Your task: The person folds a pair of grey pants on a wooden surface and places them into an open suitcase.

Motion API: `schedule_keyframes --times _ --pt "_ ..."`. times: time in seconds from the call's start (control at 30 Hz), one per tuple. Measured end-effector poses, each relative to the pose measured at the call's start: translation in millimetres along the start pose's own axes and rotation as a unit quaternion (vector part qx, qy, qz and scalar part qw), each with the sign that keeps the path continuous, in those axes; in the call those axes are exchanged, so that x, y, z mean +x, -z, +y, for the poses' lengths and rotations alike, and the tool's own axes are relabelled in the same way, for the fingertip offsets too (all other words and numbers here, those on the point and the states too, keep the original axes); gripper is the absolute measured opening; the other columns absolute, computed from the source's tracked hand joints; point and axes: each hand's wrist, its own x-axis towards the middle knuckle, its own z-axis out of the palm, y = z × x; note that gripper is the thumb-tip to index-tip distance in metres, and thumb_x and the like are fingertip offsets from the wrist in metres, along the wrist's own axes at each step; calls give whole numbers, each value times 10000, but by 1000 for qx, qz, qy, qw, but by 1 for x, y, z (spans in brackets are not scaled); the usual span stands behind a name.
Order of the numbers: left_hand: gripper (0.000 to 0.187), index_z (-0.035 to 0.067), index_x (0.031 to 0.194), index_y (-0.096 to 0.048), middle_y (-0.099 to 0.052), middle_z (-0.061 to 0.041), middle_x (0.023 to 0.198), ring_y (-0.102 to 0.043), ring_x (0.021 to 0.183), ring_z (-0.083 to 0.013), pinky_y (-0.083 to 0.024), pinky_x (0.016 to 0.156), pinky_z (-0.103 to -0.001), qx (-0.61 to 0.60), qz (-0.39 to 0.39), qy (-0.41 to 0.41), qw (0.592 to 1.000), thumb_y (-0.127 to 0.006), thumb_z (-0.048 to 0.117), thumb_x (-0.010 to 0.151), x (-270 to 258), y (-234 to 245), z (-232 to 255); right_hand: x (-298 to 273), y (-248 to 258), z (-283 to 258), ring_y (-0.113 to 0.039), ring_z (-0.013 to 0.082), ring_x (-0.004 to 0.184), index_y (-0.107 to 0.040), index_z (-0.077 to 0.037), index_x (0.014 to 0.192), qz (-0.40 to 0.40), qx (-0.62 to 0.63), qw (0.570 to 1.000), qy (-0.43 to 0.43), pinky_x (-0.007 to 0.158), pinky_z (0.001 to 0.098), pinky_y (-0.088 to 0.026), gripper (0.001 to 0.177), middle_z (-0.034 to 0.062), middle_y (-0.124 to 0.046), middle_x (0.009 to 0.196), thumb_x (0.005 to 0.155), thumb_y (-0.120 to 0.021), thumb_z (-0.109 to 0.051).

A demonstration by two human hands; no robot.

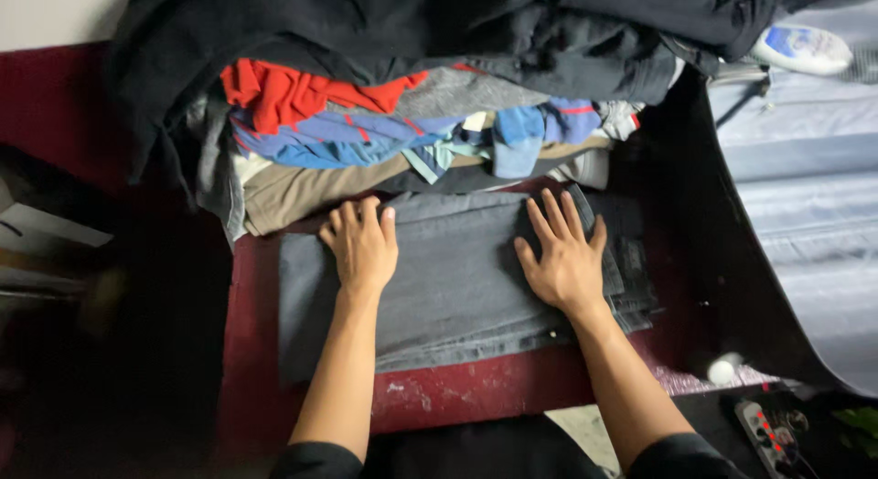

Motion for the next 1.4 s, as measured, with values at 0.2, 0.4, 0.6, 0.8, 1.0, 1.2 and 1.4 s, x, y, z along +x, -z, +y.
schedule_keyframes --times 0.2,0.4,0.6,0.8,1.0,1.2,1.4 --pt "240 117 1139 -641 -612 -160 1107 -540 1101 -383 -378 949 -580 -30 22 5 999 -588 313 1011 -3 0 0 -4 -4 0 -317 307 1537 -512 -147 1521 23 6 1000 8 1158 739 -176 641 101 -422 1623 952 -586 -432" --pt "213 102 1107 -638 -612 -149 1096 -546 1111 -377 -375 948 -580 -41 34 1 999 -585 286 1012 -3 -1 -4 -2 -11 1 -312 328 1528 -517 -136 1510 28 -9 999 17 1129 775 -142 647 109 -418 1621 926 -588 -405" --pt "215 93 1103 -637 -602 -152 1101 -543 1109 -378 -373 950 -578 -40 40 -8 998 -605 271 987 -6 -3 -4 -1 -18 3 -295 332 1544 -518 -117 1515 22 -16 999 20 1108 819 -76 645 110 -403 1644 935 -574 -395" --pt "214 62 1151 -624 -578 -158 1134 -543 1143 -359 -367 1023 -596 -54 50 -28 997 -604 208 995 -8 2 3 -3 -13 -21 -265 473 1521 -538 -64 1450 19 -92 996 -5 1045 829 -65 590 211 -391 1615 934 -572 -348" --pt "393 118 1346 -623 -491 -137 1553 -390 1503 -378 -217 1172 -672 -79 -23 -68 994 -580 158 958 -35 -2 51 -9 -32 -94 -364 477 1511 -470 -33 1484 47 151 976 151 1161 663 -301 566 235 -425 1604 950 -515 -212" --pt "591 159 1483 -500 -352 -161 1603 -289 1499 -370 -175 1165 -674 -33 -111 -48 992 -597 387 947 -39 35 -10 -11 -7 -46 -441 323 1431 -578 -206 1417 21 -14 996 91 1120 670 -336 550 83 -485 1538 926 -617 -451" --pt "680 29 1516 -404 -288 -246 1615 -234 1515 -414 -129 1089 -788 72 -63 61 993 -600 360 955 -39 47 -31 -16 1 3 -339 547 1458 -567 -92 1469 83 -171 981 27 959 871 -239 608 177 -432 1635 946 -632 -396"
